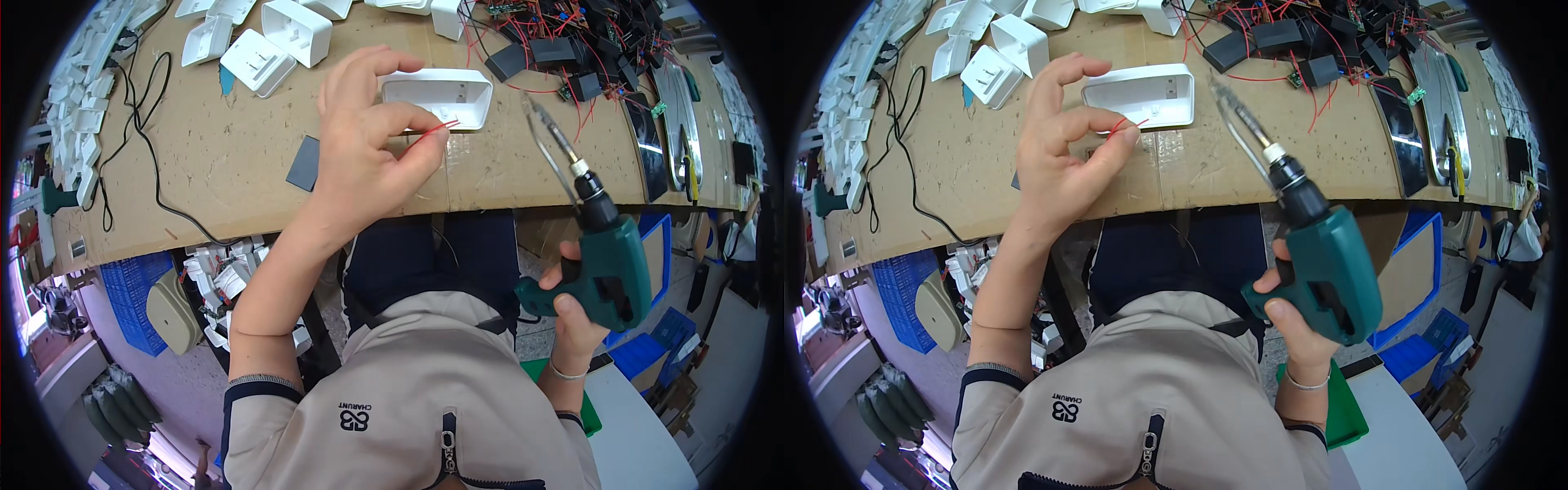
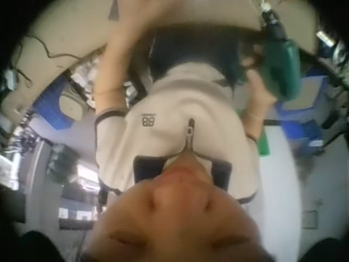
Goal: Soldering wires to electronic components within a plastic housing at a workbench.
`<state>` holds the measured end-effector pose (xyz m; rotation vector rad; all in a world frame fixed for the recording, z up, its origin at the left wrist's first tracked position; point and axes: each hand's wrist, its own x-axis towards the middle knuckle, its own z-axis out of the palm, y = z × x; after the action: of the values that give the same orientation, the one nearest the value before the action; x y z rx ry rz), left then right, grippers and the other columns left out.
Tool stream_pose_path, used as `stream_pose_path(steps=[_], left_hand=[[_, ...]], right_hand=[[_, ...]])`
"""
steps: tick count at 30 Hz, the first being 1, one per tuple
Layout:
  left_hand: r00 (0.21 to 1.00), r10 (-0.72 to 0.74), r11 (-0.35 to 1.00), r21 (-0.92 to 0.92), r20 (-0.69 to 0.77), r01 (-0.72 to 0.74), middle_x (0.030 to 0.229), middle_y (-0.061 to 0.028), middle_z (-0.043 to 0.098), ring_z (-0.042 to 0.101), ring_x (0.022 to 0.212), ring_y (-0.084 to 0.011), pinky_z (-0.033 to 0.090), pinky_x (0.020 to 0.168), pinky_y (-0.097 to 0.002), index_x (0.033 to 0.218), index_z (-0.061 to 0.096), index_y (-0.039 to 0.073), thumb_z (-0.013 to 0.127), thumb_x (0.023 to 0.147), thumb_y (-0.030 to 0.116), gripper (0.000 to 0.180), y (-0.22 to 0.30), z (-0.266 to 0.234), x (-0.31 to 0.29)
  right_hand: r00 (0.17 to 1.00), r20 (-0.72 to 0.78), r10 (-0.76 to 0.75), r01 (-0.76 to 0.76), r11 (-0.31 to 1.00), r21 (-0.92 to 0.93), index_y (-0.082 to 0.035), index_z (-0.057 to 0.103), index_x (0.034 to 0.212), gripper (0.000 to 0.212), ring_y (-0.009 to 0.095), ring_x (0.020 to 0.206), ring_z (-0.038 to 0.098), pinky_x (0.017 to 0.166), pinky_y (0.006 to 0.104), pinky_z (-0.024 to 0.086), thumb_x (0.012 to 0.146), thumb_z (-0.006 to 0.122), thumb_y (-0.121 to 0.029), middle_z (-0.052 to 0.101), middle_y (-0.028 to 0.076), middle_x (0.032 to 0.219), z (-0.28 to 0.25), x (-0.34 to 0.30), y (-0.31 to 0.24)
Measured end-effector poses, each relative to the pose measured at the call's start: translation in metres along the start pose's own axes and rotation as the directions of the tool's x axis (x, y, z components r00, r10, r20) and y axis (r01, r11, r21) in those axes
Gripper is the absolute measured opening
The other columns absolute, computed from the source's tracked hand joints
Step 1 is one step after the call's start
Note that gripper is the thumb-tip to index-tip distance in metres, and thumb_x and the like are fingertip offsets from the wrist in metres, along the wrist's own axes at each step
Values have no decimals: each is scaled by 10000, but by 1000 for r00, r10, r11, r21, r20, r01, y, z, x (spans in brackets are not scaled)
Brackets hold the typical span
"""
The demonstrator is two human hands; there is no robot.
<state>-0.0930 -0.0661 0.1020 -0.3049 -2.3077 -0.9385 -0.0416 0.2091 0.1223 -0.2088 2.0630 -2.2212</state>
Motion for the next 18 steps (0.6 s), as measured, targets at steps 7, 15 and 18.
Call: stream_pose_path(steps=[7, 15, 18], left_hand=[[989, -95, 994, 41, -113, 100, 1056, -118, 572, 497, 1089, -315, 304, 900, -429, 658, 652, 40, 685, 635, 97, 70, -1, 27, -4], [982, -145, 971, 173, -119, 164, 1036, -120, 581, 511, 1005, -283, 318, 883, -422, 656, 663, 23, 654, 636, 90, 70, 0, 42, 0], [981, -155, 959, 222, -118, 178, 1029, -117, 581, 501, 993, -277, 315, 876, -421, 657, 668, 19, 644, 636, 88, 76, 3, 43, 2]], right_hand=[[990, 100, 102, -86, 985, -153, 67, 455, 1260, 611, 205, 821, 631, 715, 317, 528, 739, 727, -99, 579, 218, 1151, -4, -22, 1], [993, 26, 117, -111, 979, -171, 46, 476, 1258, 608, 181, 815, 611, 717, 290, 514, 724, 742, -72, 579, 198, 1164, 8, -25, 1], [988, 33, 154, -143, 967, -210, 43, 480, 1255, 626, 170, 815, 601, 712, 281, 506, 703, 759, -51, 581, 188, 1165, 10, -23, 0]])
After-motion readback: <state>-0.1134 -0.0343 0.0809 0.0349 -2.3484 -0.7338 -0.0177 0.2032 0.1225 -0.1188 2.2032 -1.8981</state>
